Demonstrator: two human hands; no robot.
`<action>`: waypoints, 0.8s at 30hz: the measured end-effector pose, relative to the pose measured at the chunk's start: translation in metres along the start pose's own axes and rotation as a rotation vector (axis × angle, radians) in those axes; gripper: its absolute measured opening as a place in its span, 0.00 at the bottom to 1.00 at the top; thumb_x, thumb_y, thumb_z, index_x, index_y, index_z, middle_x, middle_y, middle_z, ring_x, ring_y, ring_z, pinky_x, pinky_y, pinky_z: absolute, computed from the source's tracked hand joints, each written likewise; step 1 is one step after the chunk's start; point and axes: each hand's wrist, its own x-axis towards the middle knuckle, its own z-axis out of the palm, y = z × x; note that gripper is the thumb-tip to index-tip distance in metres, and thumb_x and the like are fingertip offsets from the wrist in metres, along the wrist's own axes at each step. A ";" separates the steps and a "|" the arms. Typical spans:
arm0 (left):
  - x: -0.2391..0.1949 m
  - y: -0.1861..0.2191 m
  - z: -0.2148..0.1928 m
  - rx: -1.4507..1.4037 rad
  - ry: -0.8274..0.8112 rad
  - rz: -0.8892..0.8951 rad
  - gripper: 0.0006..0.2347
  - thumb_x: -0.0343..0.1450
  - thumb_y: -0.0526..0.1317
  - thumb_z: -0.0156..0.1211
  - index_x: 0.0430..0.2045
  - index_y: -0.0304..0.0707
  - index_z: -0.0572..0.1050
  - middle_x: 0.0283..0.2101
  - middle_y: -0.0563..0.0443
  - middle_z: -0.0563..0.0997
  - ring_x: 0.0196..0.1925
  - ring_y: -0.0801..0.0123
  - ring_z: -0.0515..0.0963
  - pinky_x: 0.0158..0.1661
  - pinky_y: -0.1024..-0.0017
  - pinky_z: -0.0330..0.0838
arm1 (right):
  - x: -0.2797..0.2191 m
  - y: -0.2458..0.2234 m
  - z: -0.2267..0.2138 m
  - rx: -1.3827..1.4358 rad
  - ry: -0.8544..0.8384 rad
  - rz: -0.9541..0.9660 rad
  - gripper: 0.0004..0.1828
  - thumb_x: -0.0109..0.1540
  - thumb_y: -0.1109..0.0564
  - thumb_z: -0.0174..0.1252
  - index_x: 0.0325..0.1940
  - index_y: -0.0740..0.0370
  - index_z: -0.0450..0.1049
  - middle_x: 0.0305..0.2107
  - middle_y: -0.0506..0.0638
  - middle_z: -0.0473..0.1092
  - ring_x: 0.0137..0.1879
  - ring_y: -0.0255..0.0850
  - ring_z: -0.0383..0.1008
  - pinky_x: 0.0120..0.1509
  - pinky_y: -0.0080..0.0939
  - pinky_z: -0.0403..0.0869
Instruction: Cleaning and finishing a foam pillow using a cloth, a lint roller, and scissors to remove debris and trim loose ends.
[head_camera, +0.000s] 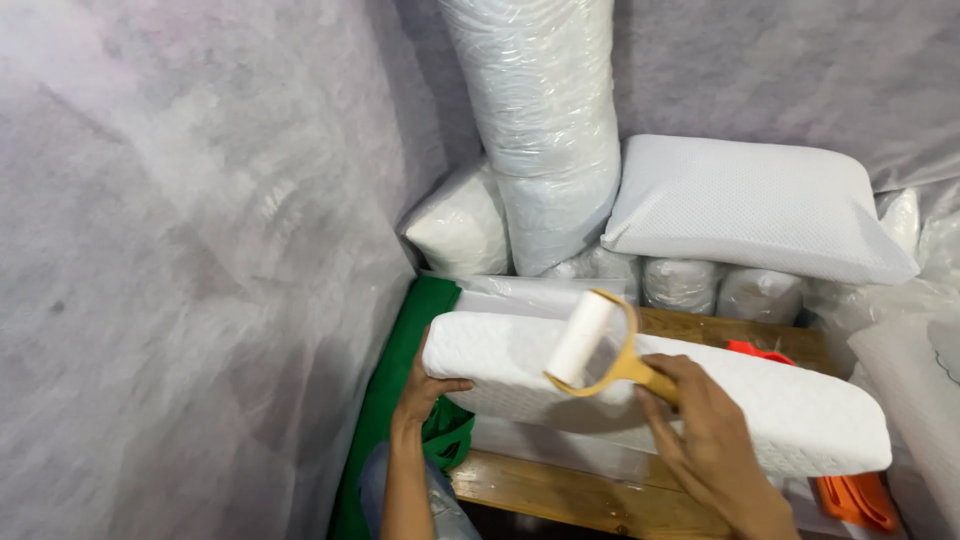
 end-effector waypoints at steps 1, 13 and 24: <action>-0.001 -0.001 -0.001 -0.001 0.015 0.002 0.45 0.52 0.26 0.78 0.67 0.44 0.62 0.59 0.51 0.77 0.61 0.66 0.73 0.55 0.66 0.75 | 0.016 -0.015 0.006 0.008 -0.008 -0.010 0.20 0.63 0.55 0.59 0.58 0.62 0.68 0.48 0.54 0.74 0.47 0.46 0.78 0.54 0.43 0.75; -0.015 0.019 0.003 0.015 -0.020 0.043 0.45 0.51 0.44 0.83 0.65 0.46 0.63 0.60 0.53 0.75 0.62 0.68 0.72 0.56 0.68 0.69 | 0.090 -0.048 0.046 0.008 -0.397 -0.348 0.15 0.67 0.54 0.53 0.58 0.54 0.70 0.44 0.49 0.70 0.39 0.52 0.73 0.41 0.53 0.72; -0.006 -0.017 -0.019 0.004 0.088 -0.089 0.50 0.47 0.22 0.78 0.69 0.43 0.63 0.65 0.52 0.74 0.65 0.66 0.71 0.61 0.62 0.70 | -0.012 0.106 -0.123 -0.007 -0.476 0.368 0.26 0.56 0.47 0.64 0.59 0.34 0.82 0.49 0.34 0.83 0.62 0.28 0.79 0.63 0.37 0.72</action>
